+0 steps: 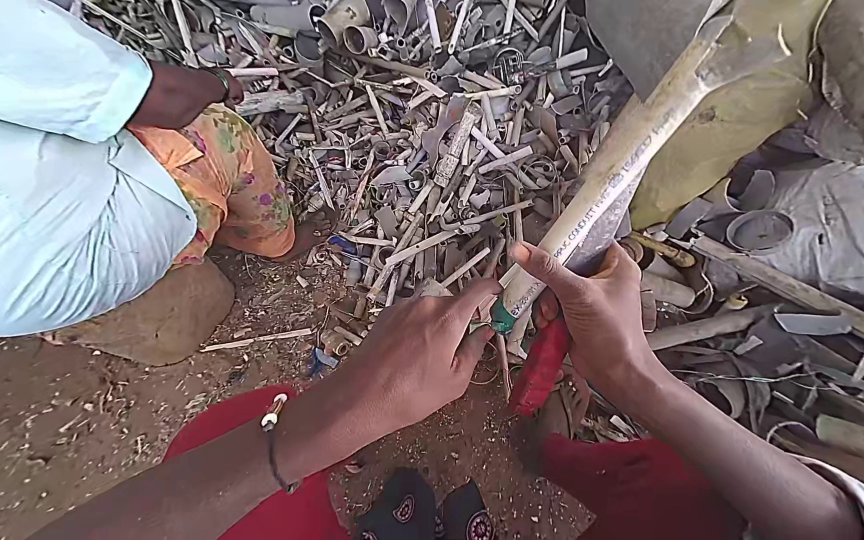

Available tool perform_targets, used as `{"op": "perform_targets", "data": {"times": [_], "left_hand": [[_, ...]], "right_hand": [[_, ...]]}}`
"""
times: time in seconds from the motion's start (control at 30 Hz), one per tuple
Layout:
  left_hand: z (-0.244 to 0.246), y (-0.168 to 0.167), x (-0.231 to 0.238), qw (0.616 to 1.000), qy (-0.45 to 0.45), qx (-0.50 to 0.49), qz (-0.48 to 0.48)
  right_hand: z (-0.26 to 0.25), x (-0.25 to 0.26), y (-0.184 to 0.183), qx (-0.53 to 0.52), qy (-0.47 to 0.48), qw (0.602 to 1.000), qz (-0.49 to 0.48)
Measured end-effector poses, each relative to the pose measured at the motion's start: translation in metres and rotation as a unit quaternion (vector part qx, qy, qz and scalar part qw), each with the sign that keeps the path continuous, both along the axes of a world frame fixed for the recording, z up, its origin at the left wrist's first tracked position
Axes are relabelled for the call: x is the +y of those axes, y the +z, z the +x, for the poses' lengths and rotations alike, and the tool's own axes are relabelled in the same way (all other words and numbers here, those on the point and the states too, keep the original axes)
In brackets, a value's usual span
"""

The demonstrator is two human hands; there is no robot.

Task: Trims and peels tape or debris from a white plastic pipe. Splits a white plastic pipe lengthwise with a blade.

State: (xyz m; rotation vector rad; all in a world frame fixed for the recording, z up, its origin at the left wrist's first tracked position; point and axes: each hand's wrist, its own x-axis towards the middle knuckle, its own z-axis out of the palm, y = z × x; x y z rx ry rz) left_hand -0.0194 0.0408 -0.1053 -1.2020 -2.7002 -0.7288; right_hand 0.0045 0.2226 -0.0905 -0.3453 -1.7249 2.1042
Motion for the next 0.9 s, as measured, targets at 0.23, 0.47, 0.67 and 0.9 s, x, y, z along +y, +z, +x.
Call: {"op": "perform_targets", "data": {"times": [0.23, 0.47, 0.67, 0.9], "left_hand": [[-0.003, -0.008, -0.001, 0.991, -0.013, 0.101, 0.088], [-0.001, -0.001, -0.002, 0.964, -0.05, 0.24, 0.099], [0.004, 0.002, -0.009, 0.938, -0.077, 0.305, 0.144], [0.013, 0.01, 0.005, 0.932, -0.103, -0.057, 0.344]], "right_hand": [[-0.002, 0.002, 0.011, -0.052, 0.018, 0.992, -0.113], [0.0, 0.001, 0.012, -0.068, 0.041, 0.987, -0.136], [0.002, 0.009, 0.012, -0.075, 0.065, 0.983, -0.153], [0.014, 0.009, 0.022, -0.016, 0.101, 0.978, -0.184]]}}
